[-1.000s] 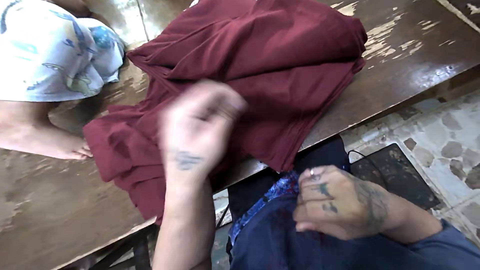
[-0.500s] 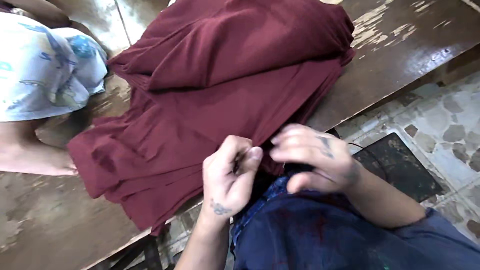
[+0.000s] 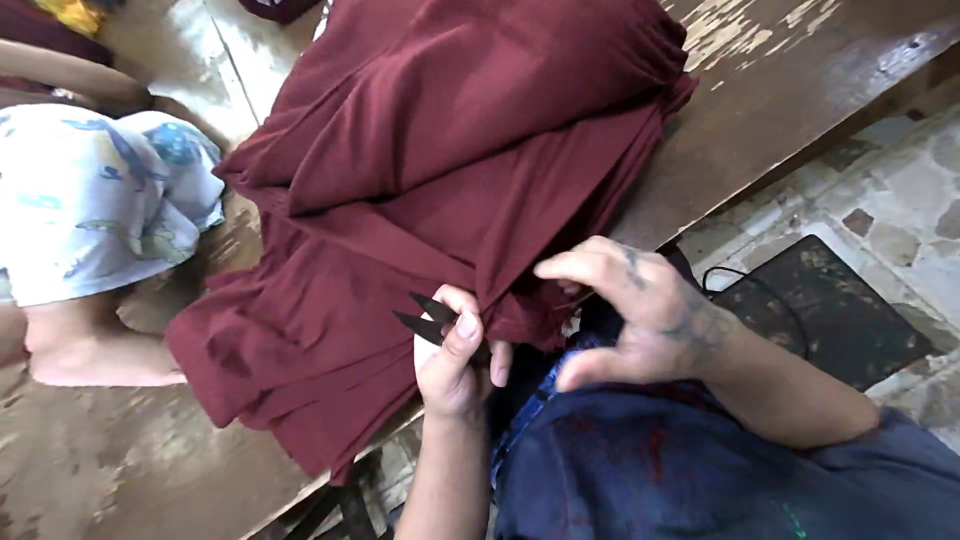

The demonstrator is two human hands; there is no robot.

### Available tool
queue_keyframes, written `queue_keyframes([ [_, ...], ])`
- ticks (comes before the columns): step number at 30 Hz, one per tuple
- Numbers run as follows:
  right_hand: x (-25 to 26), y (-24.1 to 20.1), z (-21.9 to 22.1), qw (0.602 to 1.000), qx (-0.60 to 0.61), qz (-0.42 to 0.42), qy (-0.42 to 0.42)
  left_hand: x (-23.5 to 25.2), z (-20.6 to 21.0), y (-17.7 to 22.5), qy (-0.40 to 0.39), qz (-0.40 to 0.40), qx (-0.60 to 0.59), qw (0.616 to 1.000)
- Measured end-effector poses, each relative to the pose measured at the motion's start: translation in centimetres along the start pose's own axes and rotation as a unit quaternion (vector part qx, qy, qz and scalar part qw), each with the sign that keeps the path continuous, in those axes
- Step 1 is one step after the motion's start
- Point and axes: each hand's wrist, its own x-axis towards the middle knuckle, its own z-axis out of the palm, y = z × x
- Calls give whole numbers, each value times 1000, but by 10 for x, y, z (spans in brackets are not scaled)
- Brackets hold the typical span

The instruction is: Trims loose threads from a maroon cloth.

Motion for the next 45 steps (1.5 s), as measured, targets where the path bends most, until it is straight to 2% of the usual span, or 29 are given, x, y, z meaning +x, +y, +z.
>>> queue_keyframes([
  [2,4,3,9,999,-45,-25,-16,1,1,4,4,-10,-5,1000],
  [8,-2,10,-13,995,41,-73,-62,2,-4,30,-35,-89,41,995],
  [12,1,6,-9,996,53,-53,-39,7,-8,32,-44,-109,36,992],
  [15,7,2,-3,999,-1,-16,-33,9,-5,35,-42,-109,34,993],
  [17,8,2,-1,998,-32,-24,-48,11,-5,41,-51,-106,80,990],
  [18,7,2,-2,998,-27,-38,-49,13,-4,46,-57,-92,156,982],
  [19,6,2,-4,998,-13,-49,-48,14,-3,52,-61,-63,279,956],
  [20,4,1,-8,997,2,-54,-48,14,-1,58,-65,-25,426,902],
  [22,-2,0,-11,997,14,-57,-49,11,6,71,-80,43,660,746],
  [23,-5,-2,-10,998,15,-55,-42,10,12,77,-92,61,727,678],
  [24,-7,-5,-8,998,13,-51,-30,9,21,83,-111,70,769,626],
  [28,-8,-13,-4,999,8,-32,-11,6,54,101,-225,107,815,523],
  [30,-7,-16,-4,999,5,-29,-19,5,63,102,-258,125,837,466],
  [32,-5,-19,-5,999,-5,-25,-24,7,68,99,-275,132,851,428],
  [34,-4,-22,-5,999,-6,-27,-21,8,68,94,-288,137,848,424],
  [37,-7,-25,-3,999,-17,-39,-16,8,62,91,-301,139,832,445],
  [41,-13,-23,-4,998,-29,-60,-19,2,50,87,-276,133,817,489],
  [45,-13,-23,-5,998,-1,-69,-10,-3,42,82,-260,135,818,495],
])
